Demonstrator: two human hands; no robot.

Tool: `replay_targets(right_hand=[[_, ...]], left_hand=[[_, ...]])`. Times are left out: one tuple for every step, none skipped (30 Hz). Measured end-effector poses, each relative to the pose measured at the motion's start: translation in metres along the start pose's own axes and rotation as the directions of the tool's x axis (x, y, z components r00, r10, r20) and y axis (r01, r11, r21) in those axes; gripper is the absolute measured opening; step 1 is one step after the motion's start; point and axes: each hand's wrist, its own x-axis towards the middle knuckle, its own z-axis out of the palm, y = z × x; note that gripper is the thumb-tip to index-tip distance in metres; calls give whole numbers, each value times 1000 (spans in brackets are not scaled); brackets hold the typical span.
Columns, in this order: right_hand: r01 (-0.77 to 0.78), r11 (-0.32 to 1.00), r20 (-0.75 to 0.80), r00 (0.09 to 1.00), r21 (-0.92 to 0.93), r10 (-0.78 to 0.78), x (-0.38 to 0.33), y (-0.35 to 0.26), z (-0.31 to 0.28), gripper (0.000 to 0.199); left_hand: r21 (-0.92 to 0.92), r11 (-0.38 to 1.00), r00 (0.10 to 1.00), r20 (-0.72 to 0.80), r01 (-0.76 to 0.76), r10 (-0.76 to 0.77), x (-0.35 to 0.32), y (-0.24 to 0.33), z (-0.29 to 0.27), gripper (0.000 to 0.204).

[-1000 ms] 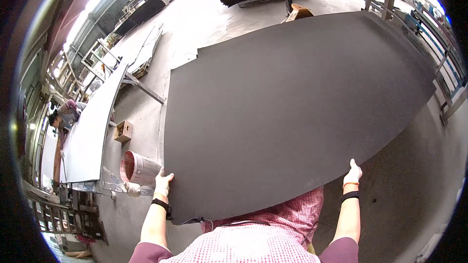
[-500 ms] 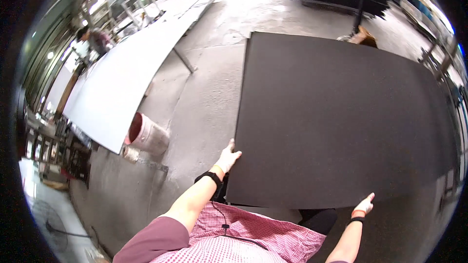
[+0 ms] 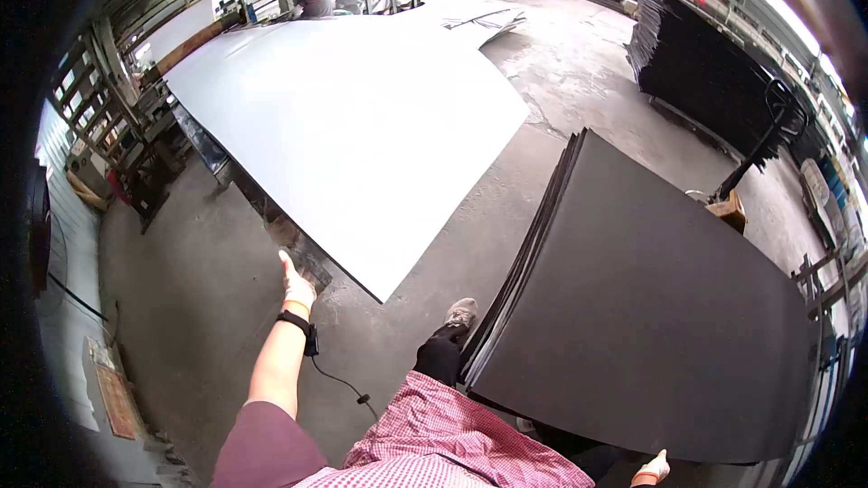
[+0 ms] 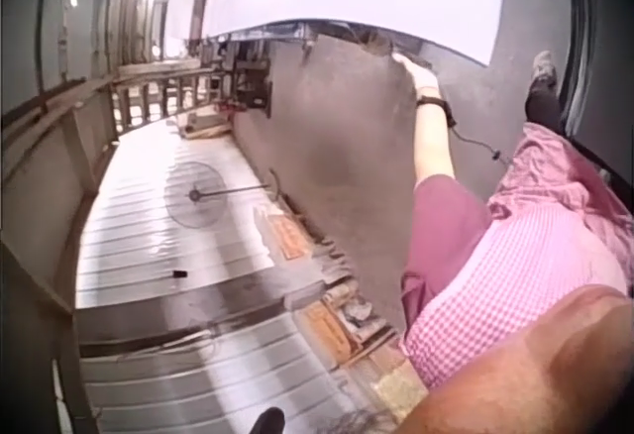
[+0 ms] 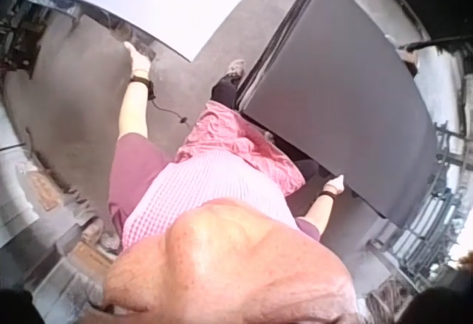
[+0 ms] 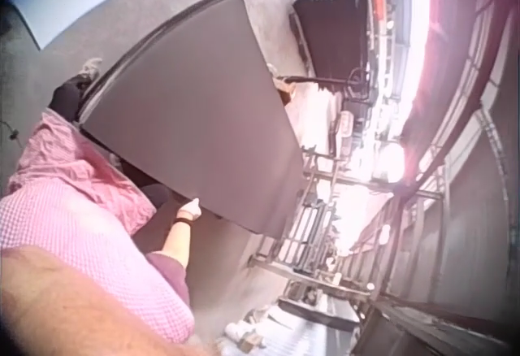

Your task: Manually moving and stacking large black sheets from one pile to another on an industrial floor.

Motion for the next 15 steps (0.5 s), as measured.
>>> replay_targets(right_hand=[[-5,996,21,1000,94,3,9,-15,3,50],[-14,983,54,999,184,4,15,-37,6,51],[-1,978,104,994,209,-21,29,-66,3,54],[7,972,162,986,234,-46,49,-101,4,57],[79,959,169,977,272,-129,82,-139,4,32],[152,973,382,900,174,-209,99,-188,4,27],[263,935,288,900,238,-327,44,-234,51,41],[391,884,359,810,256,-463,30,-292,60,32],[578,757,282,705,304,-651,43,-346,49,27],[722,660,221,623,206,-751,-58,-390,89,28],[834,547,294,507,71,-810,-46,-448,98,32],[883,435,308,371,175,-876,-47,-497,116,30],[889,376,402,255,260,-879,-176,-501,153,25],[860,73,246,-62,505,-967,-225,-507,167,20],[811,66,311,-147,582,-939,-320,-491,182,19]], left_hand=[[28,998,998,27,-64,64,18,11,9,110],[53,989,990,49,-136,133,38,24,15,107],[71,990,988,100,-122,114,59,32,25,100],[89,989,983,148,-118,104,79,37,34,93],[162,953,967,50,-256,252,101,28,49,86],[264,886,912,-53,-381,407,117,23,50,79],[494,797,922,24,-348,387,125,34,24,77],[675,676,946,107,-296,307,128,34,13,75],[761,578,954,193,-294,231,97,19,51,72],[863,430,959,190,-266,210,47,41,40,69],[837,442,947,295,-322,130,45,26,44,65],[806,455,915,401,-378,51,39,9,47,61],[861,364,931,363,-355,50,4,14,29,57],[875,298,918,395,-382,15,-44,8,42,53],[672,354,738,670,-650,84,-78,-3,28,48]])
